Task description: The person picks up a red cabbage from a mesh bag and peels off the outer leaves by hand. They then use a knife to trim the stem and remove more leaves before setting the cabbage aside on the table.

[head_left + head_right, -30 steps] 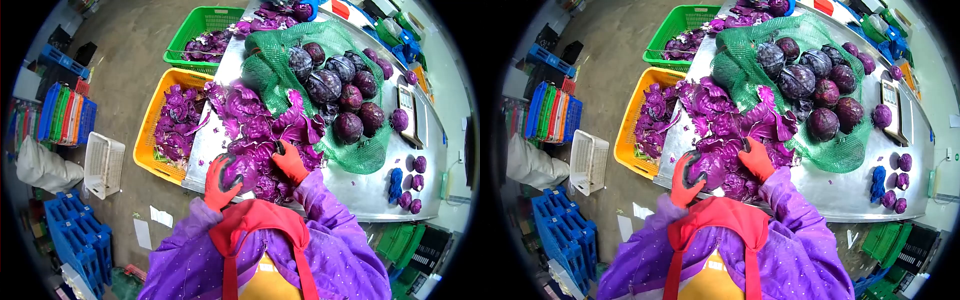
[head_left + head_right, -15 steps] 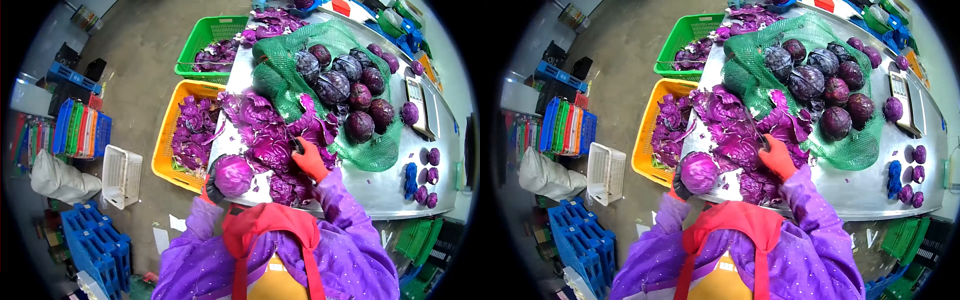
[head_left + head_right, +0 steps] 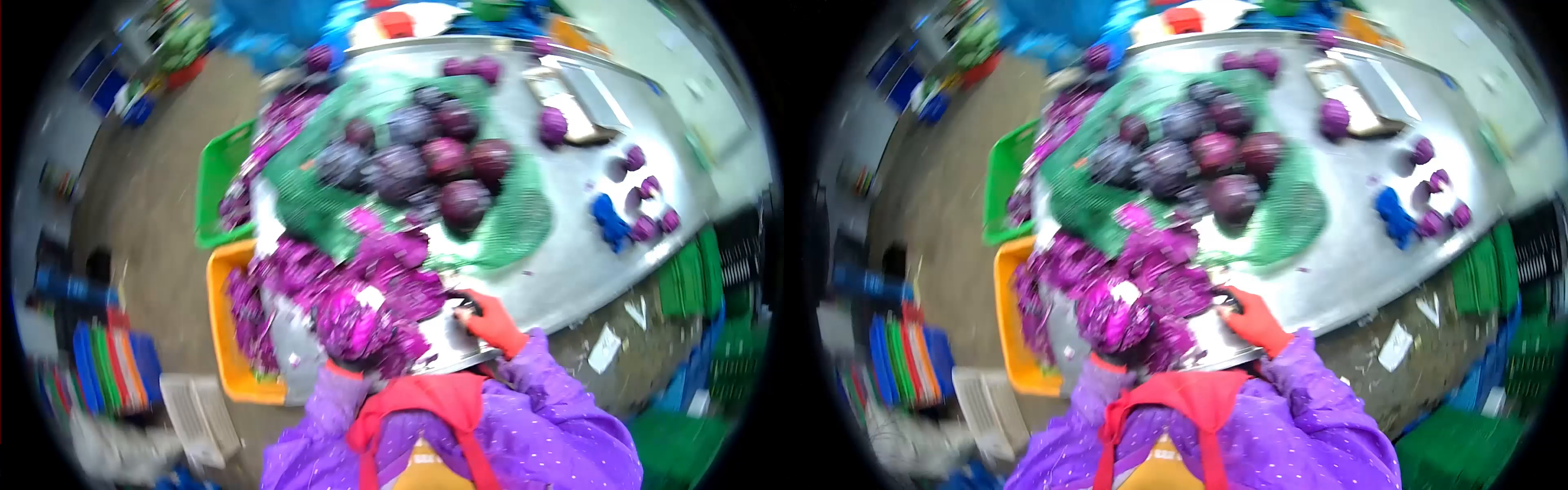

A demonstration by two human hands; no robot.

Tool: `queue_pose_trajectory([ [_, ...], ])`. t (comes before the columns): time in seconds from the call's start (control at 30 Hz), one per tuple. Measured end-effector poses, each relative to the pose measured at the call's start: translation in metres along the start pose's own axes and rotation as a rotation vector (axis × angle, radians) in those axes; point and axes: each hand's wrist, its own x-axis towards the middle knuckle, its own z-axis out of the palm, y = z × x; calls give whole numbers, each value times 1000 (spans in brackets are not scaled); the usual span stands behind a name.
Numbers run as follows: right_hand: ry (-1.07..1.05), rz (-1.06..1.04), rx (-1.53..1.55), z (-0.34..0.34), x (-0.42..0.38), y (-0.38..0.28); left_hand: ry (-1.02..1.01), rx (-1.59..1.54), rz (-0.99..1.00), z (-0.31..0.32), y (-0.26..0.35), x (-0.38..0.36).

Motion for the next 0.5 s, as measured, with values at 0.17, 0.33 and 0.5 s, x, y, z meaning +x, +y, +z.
queue_pose_trajectory([
  [0.17,-89,-46,-631,-62,-21,72,-99,54,-319,57,-71,70],
  [0.33,178,-132,-476,-106,-22,94,-54,77,-547,91,-165,142],
  [0.5,521,27,-46,-168,-67,108,-12,157,-739,120,-279,218],
])
